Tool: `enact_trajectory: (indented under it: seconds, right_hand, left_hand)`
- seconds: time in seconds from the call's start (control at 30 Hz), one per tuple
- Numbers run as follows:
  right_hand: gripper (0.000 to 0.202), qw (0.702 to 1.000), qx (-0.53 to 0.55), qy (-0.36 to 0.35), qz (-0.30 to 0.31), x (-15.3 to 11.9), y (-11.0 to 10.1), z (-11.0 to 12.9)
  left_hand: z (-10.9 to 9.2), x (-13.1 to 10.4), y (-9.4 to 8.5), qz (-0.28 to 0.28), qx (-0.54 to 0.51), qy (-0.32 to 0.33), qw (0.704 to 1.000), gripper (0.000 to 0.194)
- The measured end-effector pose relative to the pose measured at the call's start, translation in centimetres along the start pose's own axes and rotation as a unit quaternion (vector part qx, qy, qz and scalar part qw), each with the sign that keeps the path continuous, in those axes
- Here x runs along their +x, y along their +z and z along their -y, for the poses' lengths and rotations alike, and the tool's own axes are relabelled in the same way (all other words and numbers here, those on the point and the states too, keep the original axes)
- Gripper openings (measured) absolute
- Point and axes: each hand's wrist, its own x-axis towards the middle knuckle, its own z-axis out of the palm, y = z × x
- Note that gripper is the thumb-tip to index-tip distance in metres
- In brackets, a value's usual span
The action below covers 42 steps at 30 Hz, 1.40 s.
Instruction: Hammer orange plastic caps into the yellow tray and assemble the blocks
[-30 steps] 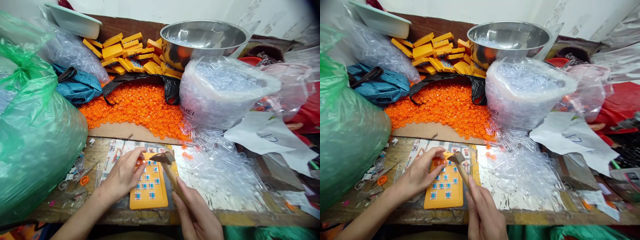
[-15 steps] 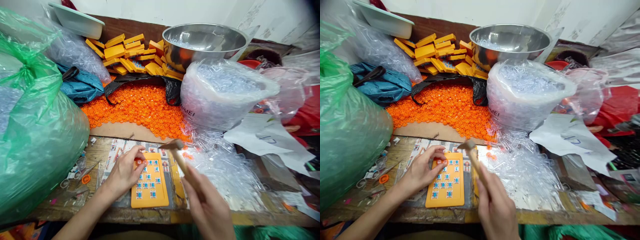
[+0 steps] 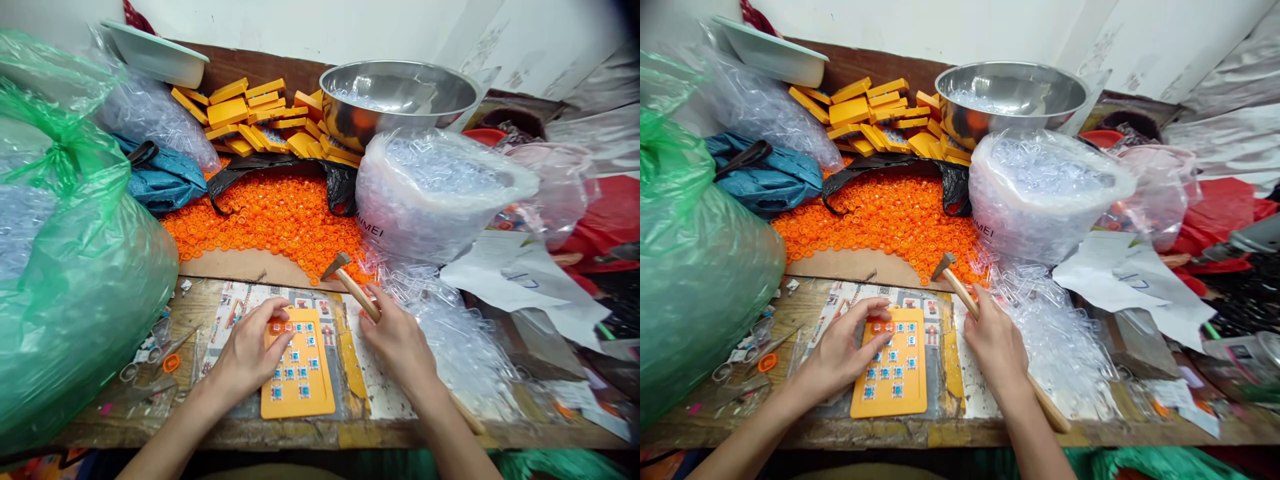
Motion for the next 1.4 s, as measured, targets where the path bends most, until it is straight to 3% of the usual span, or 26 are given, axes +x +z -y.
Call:
enact_trajectory:
  seconds: [0.17,0.27,0.3,0.4,0.5,0.57,0.63,0.67,0.7,0.8,0.87,0.97,1.1,1.27,1.4]
  right_hand:
    - [0.059,0.991,0.131,-0.005,-0.01,-0.6,-0.9,-0.2]
    - [0.064,0.956,0.285,-0.003,0.065,-2.2,-2.1,1.1]
    - [0.065,0.927,0.359,0.016,0.105,-2.8,-2.4,1.6]
    - [0.066,0.804,0.549,0.084,0.214,-4.4,-2.9,2.7]
    - [0.061,0.708,0.636,0.122,0.281,-5.5,-2.0,2.8]
    - [0.062,0.657,0.674,0.155,0.3,-5.9,-1.2,2.8]
    - [0.063,0.634,0.688,0.18,0.304,-6.4,-0.6,3.1]
    - [0.062,0.644,0.682,0.181,0.294,-6.6,-0.5,3.4]
    - [0.059,0.673,0.666,0.175,0.27,-6.8,-0.5,3.6]
    - [0.049,0.819,0.544,0.133,0.122,-7.4,-0.9,3.7]
    - [0.047,0.898,0.43,0.091,0.026,-7.9,-1.0,2.8]
    - [0.044,0.959,0.28,-0.024,-0.029,-8.8,-0.5,0.7]
    - [0.05,0.966,0.173,-0.194,0.0,-10.0,0.3,-0.6]
    - [0.065,0.947,0.197,-0.246,-0.07,-10.2,0.0,0.3]
    - [0.061,0.958,0.153,-0.241,-0.021,-10.4,0.5,0.0]
  left_hand:
    - [-1.8,-0.6,1.0,-0.119,0.051,0.172,0.977,0.027]
    - [-3.7,-0.5,2.5,-0.135,-0.009,0.226,0.965,0.032]
    - [-4.3,-0.3,3.0,-0.136,-0.034,0.231,0.963,0.035]
    - [-5.6,0.0,3.9,-0.154,-0.086,0.254,0.951,0.04]
    - [-5.9,-0.4,3.8,-0.159,-0.096,0.28,0.942,0.041]
    - [-5.6,-0.8,3.4,-0.143,-0.091,0.289,0.942,0.043]
    - [-4.9,-1.1,2.9,-0.128,-0.087,0.286,0.946,0.043]
    - [-4.5,-1.1,2.6,-0.125,-0.082,0.279,0.949,0.044]
    - [-3.9,-1.1,2.4,-0.123,-0.073,0.264,0.954,0.045]
    - [-2.2,-0.5,1.9,-0.108,-0.032,0.172,0.979,0.049]
    - [-1.4,0.1,1.8,-0.066,-0.004,0.102,0.993,0.05]
    - [-1.1,0.7,2.1,-0.003,0.025,0.057,0.998,0.049]
    - [-1.3,0.7,2.5,-0.012,0.002,0.022,1.0,0.049]
    - [-0.9,0.4,2.7,-0.03,-0.039,-0.015,0.999,0.049]
    - [-0.9,0.7,2.6,-0.039,-0.053,-0.05,0.997,0.046]
